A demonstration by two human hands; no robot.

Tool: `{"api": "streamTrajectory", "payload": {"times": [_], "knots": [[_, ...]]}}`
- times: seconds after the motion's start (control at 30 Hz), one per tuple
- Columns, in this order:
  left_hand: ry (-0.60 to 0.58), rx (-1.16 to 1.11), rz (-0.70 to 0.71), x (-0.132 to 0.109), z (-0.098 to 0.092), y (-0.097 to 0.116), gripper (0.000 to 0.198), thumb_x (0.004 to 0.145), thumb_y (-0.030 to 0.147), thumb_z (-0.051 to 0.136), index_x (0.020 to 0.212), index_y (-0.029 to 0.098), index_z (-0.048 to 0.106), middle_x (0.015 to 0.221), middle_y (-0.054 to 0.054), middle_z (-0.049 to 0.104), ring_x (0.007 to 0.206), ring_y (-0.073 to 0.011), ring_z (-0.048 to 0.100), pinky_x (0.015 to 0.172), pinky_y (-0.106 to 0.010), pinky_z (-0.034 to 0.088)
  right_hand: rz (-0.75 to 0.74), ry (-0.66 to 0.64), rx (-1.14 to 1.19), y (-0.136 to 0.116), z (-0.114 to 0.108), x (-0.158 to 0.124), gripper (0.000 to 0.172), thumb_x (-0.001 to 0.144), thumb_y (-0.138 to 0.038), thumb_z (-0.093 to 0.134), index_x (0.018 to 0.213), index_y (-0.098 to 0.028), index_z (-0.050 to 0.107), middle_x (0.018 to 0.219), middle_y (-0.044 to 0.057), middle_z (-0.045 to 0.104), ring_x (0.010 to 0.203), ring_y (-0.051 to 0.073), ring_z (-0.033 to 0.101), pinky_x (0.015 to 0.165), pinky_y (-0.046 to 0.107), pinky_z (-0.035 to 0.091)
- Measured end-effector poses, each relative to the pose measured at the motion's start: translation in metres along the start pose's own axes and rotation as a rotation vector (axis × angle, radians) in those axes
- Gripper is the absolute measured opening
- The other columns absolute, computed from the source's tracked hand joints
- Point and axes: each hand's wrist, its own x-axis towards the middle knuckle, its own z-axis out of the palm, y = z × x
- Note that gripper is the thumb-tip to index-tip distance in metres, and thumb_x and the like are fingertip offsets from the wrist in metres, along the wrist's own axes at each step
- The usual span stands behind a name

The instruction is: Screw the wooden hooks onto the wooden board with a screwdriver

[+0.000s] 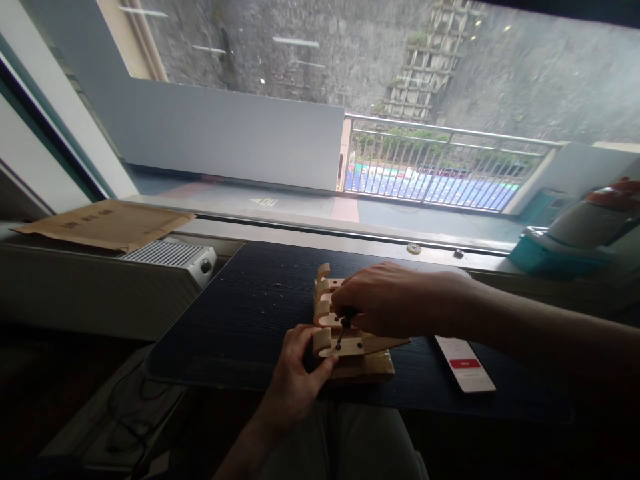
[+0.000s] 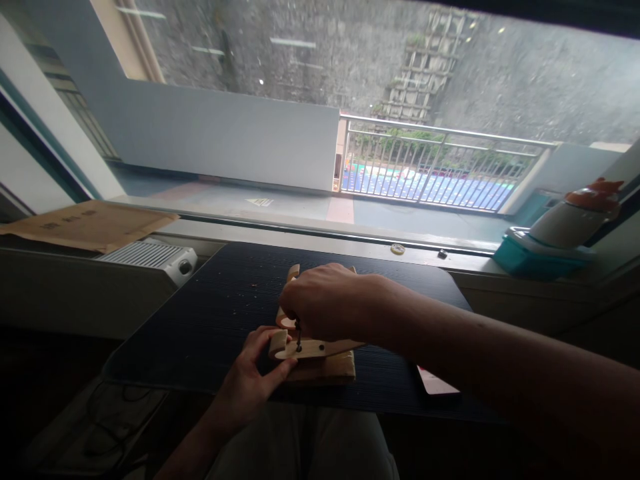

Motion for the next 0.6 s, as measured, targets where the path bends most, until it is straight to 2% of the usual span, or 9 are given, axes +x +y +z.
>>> {"api": "streamTrajectory", "payload": {"times": [0.23, 0.37, 0.5, 0.6], "knots": [[-0.012, 0.005, -0.002, 0.0007, -0.0002, 0.0013, 0.023, 0.076, 0.022, 0.063, 0.097, 0.022, 0.054, 0.104, -0.004, 0.053, 0.102, -0.0207, 0.050, 0.089, -0.035, 0.043, 0.015, 0.040, 0.120, 0.0091, 0.0089, -0.0005, 0.021, 0.082, -0.030, 0.049, 0.088, -0.017, 0.065, 0.075, 0.002, 0.062, 0.059, 0.010, 0.049, 0.050, 0.022, 0.032], [-0.008, 0.011, -0.001, 0.0003, -0.0008, 0.0018, 0.024, 0.076, 0.022, 0.062, 0.098, 0.022, 0.053, 0.103, -0.004, 0.053, 0.101, -0.0204, 0.051, 0.088, -0.035, 0.043, 0.056, 0.048, 0.094, 0.0086, 0.0093, -0.0007, 0.026, 0.082, -0.038, 0.050, 0.084, -0.016, 0.065, 0.071, 0.002, 0.061, 0.056, 0.010, 0.046, 0.048, 0.022, 0.030], [-0.004, 0.023, -0.001, -0.0005, -0.0009, 0.0014, 0.024, 0.076, 0.022, 0.062, 0.098, 0.023, 0.054, 0.104, -0.004, 0.053, 0.102, -0.0208, 0.051, 0.089, -0.035, 0.043, -0.029, 0.034, 0.065, 0.0067, 0.0057, 0.0008, 0.016, 0.079, -0.028, 0.054, 0.083, -0.018, 0.067, 0.071, 0.000, 0.062, 0.057, 0.009, 0.046, 0.049, 0.022, 0.028], [-0.005, 0.028, -0.004, -0.0002, -0.0010, 0.0020, 0.024, 0.076, 0.022, 0.062, 0.098, 0.022, 0.054, 0.104, -0.004, 0.053, 0.102, -0.0213, 0.051, 0.088, -0.036, 0.044, -0.065, 0.027, 0.108, 0.0072, 0.0037, 0.0012, 0.016, 0.078, -0.019, 0.053, 0.084, -0.019, 0.067, 0.074, 0.000, 0.062, 0.059, 0.009, 0.046, 0.050, 0.021, 0.029]]}}
